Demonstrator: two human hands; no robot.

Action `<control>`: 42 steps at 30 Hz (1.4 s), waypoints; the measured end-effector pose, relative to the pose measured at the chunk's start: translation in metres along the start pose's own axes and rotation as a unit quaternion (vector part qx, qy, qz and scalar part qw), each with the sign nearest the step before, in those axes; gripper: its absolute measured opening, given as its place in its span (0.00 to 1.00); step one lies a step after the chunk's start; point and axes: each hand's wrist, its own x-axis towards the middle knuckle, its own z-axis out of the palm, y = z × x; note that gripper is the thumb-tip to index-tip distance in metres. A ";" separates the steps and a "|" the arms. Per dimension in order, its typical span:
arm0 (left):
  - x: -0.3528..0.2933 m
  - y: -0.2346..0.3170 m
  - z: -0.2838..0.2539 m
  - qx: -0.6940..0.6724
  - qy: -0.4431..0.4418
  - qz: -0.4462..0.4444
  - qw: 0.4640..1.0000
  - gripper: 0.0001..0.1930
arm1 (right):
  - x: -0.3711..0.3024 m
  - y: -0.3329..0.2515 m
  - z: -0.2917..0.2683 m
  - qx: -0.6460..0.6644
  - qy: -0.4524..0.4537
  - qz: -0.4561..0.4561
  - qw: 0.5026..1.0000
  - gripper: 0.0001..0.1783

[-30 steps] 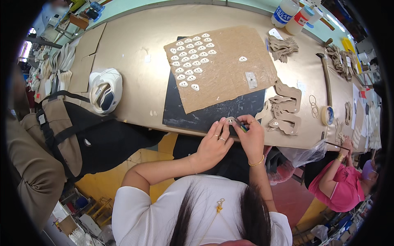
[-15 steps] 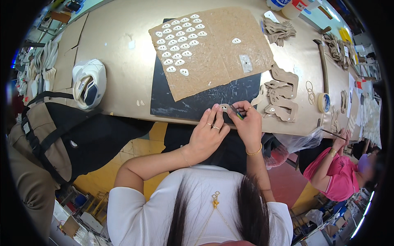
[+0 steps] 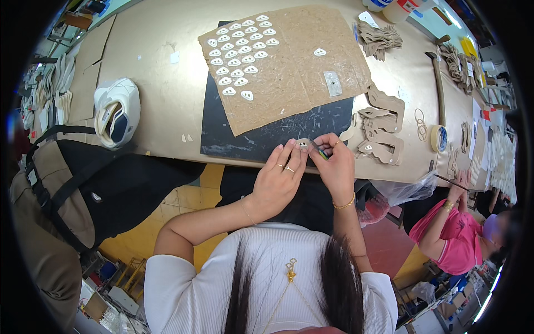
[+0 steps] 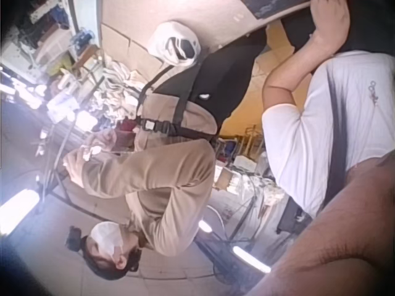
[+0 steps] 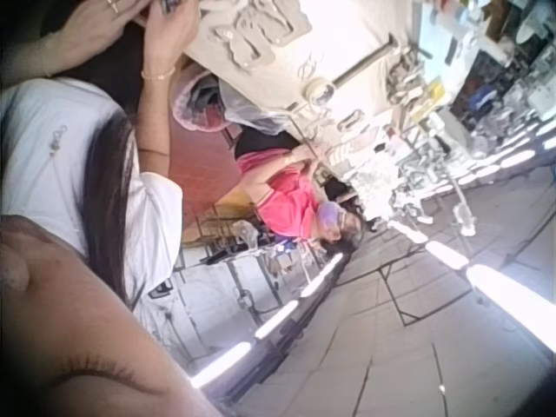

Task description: The person repeatedly picks small white fabric pieces from a cardboard sheet, trims their edges with a small cutting tool, and places the trimmed pieces into a pile on the table. The person works at a table in a workshop setting with other workers visible in the background.

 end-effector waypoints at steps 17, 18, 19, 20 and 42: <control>0.001 0.000 0.001 0.007 -0.007 0.002 1.000 0.26 | 0.010 -0.009 -0.009 -0.065 -0.034 -0.023 0.997 0.09; 0.001 0.000 0.000 0.008 -0.007 0.003 1.000 0.24 | 0.011 -0.010 -0.011 -0.077 -0.042 -0.030 0.996 0.09; 0.001 0.001 0.000 0.007 -0.006 0.002 1.000 0.24 | 0.012 -0.011 -0.012 -0.090 -0.043 -0.039 0.994 0.09; 0.001 0.001 0.001 0.005 -0.006 0.000 1.000 0.24 | 0.013 -0.011 -0.012 -0.103 -0.047 -0.049 0.992 0.09; 0.007 0.010 0.013 0.034 0.061 -0.023 0.997 0.17 | 0.034 -0.023 -0.015 -0.189 -0.097 -0.067 0.975 0.12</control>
